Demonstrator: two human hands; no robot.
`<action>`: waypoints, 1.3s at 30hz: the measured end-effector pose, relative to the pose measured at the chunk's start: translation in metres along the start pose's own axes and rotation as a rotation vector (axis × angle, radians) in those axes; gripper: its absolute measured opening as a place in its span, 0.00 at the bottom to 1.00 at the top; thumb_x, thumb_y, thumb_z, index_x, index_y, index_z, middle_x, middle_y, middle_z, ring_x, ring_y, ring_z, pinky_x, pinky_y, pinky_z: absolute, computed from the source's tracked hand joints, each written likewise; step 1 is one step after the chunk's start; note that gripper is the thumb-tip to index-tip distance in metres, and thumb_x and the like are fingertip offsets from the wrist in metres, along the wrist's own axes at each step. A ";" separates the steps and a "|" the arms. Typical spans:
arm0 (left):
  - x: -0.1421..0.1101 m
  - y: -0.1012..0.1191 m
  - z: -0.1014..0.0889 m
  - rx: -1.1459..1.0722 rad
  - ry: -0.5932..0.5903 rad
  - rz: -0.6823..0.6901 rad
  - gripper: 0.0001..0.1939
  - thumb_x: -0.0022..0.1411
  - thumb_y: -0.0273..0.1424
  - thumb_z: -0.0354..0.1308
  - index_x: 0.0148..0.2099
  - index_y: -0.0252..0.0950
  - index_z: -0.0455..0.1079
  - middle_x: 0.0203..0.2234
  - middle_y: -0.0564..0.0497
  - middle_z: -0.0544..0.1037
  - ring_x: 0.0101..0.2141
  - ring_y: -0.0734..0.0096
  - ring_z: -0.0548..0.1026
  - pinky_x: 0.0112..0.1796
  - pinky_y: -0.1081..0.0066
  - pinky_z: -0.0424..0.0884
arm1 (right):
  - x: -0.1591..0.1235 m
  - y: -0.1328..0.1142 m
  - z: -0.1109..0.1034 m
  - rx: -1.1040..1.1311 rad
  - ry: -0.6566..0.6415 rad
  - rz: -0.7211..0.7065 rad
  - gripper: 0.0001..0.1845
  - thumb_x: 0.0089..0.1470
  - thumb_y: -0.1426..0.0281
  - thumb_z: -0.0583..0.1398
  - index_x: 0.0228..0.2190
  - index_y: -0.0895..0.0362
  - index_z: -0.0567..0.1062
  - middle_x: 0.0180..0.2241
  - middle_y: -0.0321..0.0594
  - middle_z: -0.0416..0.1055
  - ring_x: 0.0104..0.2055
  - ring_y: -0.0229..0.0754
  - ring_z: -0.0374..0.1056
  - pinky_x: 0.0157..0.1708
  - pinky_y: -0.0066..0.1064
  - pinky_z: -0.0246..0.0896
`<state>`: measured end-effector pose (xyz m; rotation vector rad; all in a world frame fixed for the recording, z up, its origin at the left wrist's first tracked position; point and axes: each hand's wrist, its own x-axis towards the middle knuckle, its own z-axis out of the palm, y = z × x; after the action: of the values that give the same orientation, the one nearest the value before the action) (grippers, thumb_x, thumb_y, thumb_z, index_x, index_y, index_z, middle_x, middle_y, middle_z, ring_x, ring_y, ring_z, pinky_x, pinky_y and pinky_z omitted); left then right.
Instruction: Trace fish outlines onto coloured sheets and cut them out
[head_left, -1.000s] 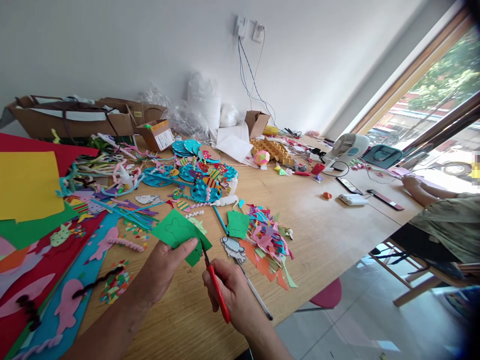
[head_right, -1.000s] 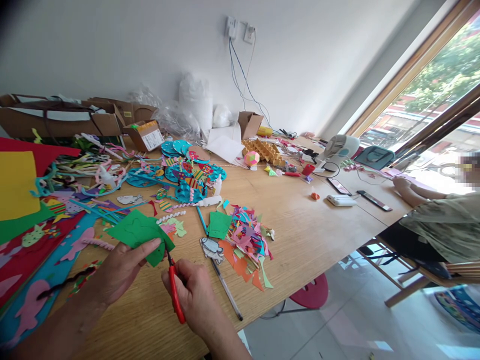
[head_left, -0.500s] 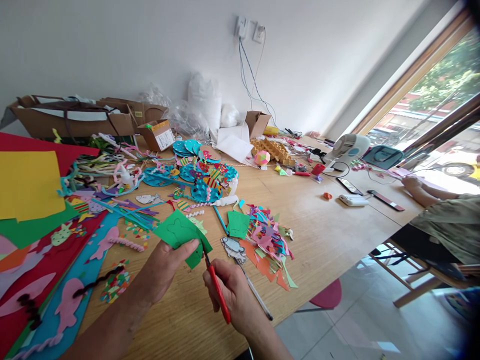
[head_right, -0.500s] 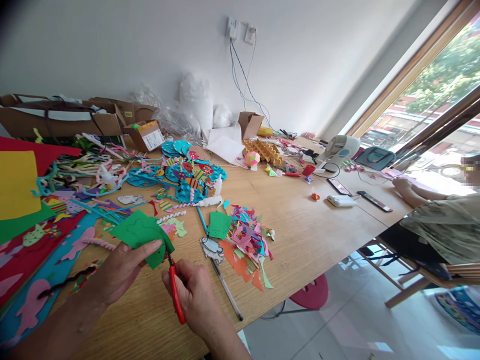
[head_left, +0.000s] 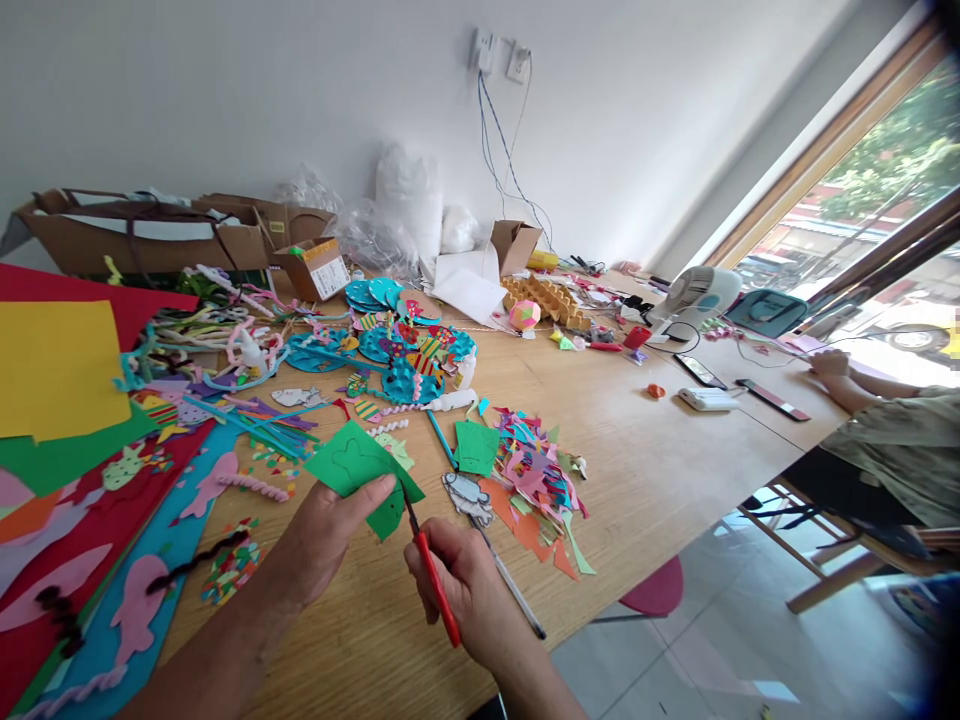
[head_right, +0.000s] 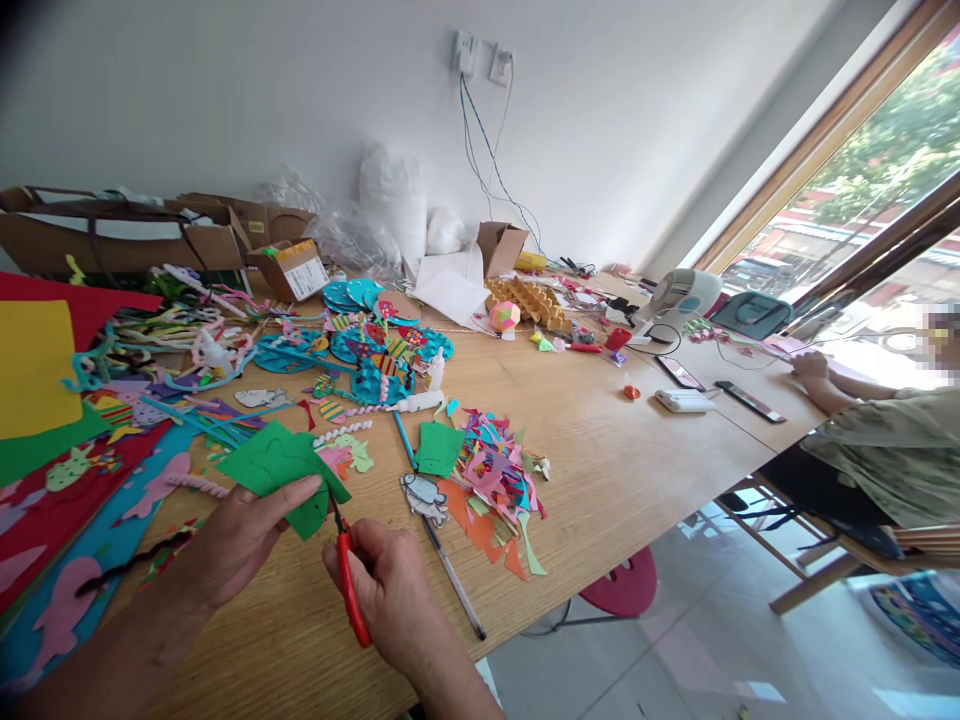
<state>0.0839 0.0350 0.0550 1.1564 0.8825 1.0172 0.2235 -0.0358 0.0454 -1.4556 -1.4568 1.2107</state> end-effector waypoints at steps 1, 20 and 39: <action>0.000 0.000 0.000 0.010 -0.006 -0.004 0.08 0.51 0.36 0.62 0.33 0.38 0.74 0.33 0.53 0.78 0.37 0.64 0.74 0.42 0.70 0.68 | 0.000 -0.001 0.000 0.001 0.002 0.003 0.18 0.55 0.60 0.51 0.18 0.56 0.59 0.14 0.29 0.52 0.18 0.31 0.49 0.18 0.23 0.43; 0.001 0.005 0.001 0.040 0.036 0.028 0.07 0.49 0.34 0.62 0.31 0.38 0.71 0.29 0.54 0.76 0.33 0.68 0.73 0.37 0.73 0.69 | 0.000 0.004 -0.001 0.047 -0.002 0.009 0.18 0.54 0.60 0.53 0.18 0.56 0.57 0.15 0.28 0.51 0.18 0.30 0.49 0.17 0.22 0.43; -0.004 0.008 0.015 0.037 0.028 -0.091 0.14 0.49 0.38 0.59 0.23 0.37 0.58 0.12 0.61 0.62 0.13 0.80 0.58 0.14 0.80 0.54 | 0.004 0.012 0.008 0.439 -0.081 0.075 0.28 0.47 0.44 0.55 0.21 0.58 0.64 0.10 0.27 0.58 0.10 0.27 0.52 0.11 0.19 0.42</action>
<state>0.0958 0.0279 0.0664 1.1253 0.9715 0.9478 0.2191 -0.0341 0.0309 -1.1783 -1.1017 1.5369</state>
